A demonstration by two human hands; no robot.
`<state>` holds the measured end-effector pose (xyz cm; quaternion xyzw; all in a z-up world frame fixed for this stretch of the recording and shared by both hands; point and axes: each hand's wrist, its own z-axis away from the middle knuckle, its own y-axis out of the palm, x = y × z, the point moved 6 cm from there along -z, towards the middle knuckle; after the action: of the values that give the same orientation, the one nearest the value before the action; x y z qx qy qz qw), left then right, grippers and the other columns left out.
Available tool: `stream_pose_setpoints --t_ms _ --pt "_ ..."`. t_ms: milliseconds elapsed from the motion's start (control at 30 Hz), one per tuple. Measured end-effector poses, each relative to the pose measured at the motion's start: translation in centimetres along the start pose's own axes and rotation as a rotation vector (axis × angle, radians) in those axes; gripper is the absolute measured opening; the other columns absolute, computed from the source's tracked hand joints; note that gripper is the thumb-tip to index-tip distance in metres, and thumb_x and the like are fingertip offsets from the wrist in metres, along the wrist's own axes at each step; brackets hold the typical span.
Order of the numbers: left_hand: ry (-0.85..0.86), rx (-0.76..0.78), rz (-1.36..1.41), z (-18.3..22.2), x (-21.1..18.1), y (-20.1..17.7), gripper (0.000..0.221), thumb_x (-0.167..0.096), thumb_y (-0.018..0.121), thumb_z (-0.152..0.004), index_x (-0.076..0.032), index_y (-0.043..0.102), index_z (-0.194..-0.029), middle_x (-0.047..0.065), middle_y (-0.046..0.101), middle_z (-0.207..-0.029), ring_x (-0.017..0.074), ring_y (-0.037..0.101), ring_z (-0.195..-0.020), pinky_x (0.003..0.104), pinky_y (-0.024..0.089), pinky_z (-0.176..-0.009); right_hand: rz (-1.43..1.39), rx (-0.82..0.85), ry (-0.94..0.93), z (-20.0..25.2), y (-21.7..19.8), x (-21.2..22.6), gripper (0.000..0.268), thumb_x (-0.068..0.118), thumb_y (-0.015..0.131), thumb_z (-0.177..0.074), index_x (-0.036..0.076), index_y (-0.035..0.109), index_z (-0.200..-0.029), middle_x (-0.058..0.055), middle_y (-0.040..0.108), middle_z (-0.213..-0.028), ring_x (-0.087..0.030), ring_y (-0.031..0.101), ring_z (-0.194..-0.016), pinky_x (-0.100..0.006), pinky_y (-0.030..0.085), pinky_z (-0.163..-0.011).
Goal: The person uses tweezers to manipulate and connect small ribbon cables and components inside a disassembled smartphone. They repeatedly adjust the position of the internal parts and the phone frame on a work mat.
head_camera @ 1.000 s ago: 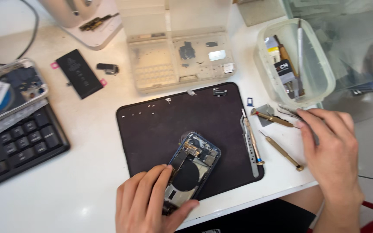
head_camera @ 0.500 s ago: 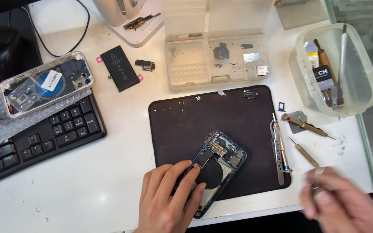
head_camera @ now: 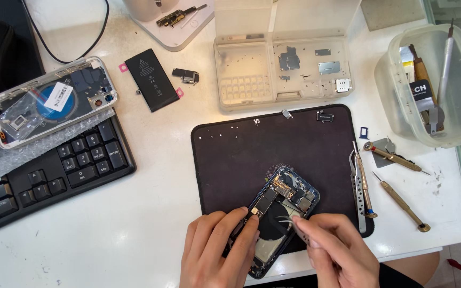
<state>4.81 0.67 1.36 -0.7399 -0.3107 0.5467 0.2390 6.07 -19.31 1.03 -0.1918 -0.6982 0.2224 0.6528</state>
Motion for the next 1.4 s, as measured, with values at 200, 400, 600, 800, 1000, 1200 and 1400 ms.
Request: stream_pose_setpoints --t_ms 200,400,600,800,1000,1200,1400 --pt "-0.02 -0.02 -0.015 0.0 0.2 0.1 0.027 -0.01 0.085 -0.074 -0.004 0.08 -0.1 0.01 0.073 -0.108 0.0236 0.067 -0.098 0.041 0.054 -0.084 0.254 -0.067 -0.153 -1.1 0.1 1.9 0.037 -0.006 0.077 -0.078 0.0 0.074 -0.114 -0.014 0.065 -0.101 -0.012 0.074 -0.079 -0.022 0.061 -0.065" --pt "-0.024 -0.014 -0.041 0.1 0.1 0.3 0.025 -0.012 0.084 -0.076 -0.005 0.079 -0.1 0.01 0.073 -0.108 0.0236 0.067 -0.098 0.042 0.054 -0.084 0.445 0.005 -0.239 -1.6 0.1 3.6 0.036 -0.004 0.08 -0.073 -0.001 0.076 -0.109 -0.014 0.067 -0.097 -0.016 0.077 -0.081 -0.026 0.065 -0.07" --pt "-0.005 -0.009 -0.038 0.1 0.0 0.3 0.025 -0.012 0.083 -0.078 -0.003 0.079 -0.101 0.011 0.072 -0.11 0.0244 0.067 -0.099 0.043 0.053 -0.085 0.503 -0.039 -0.21 -1.9 0.6 5.1 0.035 -0.004 0.08 -0.073 -0.001 0.077 -0.108 -0.011 0.071 -0.093 -0.017 0.077 -0.08 -0.03 0.065 -0.072" --pt "0.015 -0.014 -0.034 0.2 -0.1 0.2 0.024 -0.012 0.082 -0.08 -0.003 0.078 -0.102 0.012 0.072 -0.109 0.0252 0.067 -0.099 0.043 0.053 -0.084 0.496 -0.064 -0.199 -2.0 0.8 5.7 0.034 -0.005 0.08 -0.072 -0.001 0.078 -0.106 -0.012 0.072 -0.093 -0.017 0.077 -0.079 -0.03 0.065 -0.07" --pt "0.014 -0.022 -0.038 0.2 -0.2 0.2 0.023 -0.011 0.082 -0.08 -0.003 0.078 -0.101 0.012 0.072 -0.109 0.0253 0.067 -0.099 0.043 0.053 -0.083 0.52 -0.026 -0.195 -1.8 0.8 5.5 0.035 -0.003 0.079 -0.073 0.001 0.077 -0.108 -0.011 0.072 -0.094 -0.017 0.077 -0.081 -0.03 0.065 -0.072" --pt "0.043 -0.044 -0.035 0.0 -0.4 -0.1 0.025 -0.01 0.082 -0.08 -0.001 0.077 -0.103 0.013 0.071 -0.109 0.0258 0.067 -0.098 0.043 0.053 -0.083 0.521 0.006 -0.173 -1.7 1.0 5.3 0.036 -0.002 0.079 -0.074 0.003 0.078 -0.109 -0.01 0.071 -0.095 -0.016 0.077 -0.08 -0.029 0.065 -0.07" --pt "0.054 -0.059 -0.025 -0.1 -0.5 -0.3 0.026 -0.009 0.082 -0.08 -0.001 0.077 -0.103 0.014 0.071 -0.109 0.0264 0.067 -0.099 0.043 0.053 -0.083 0.463 0.007 -0.175 -1.8 0.9 5.4 0.036 -0.003 0.078 -0.075 0.0 0.076 -0.11 -0.01 0.07 -0.097 -0.016 0.077 -0.084 -0.029 0.064 -0.071"
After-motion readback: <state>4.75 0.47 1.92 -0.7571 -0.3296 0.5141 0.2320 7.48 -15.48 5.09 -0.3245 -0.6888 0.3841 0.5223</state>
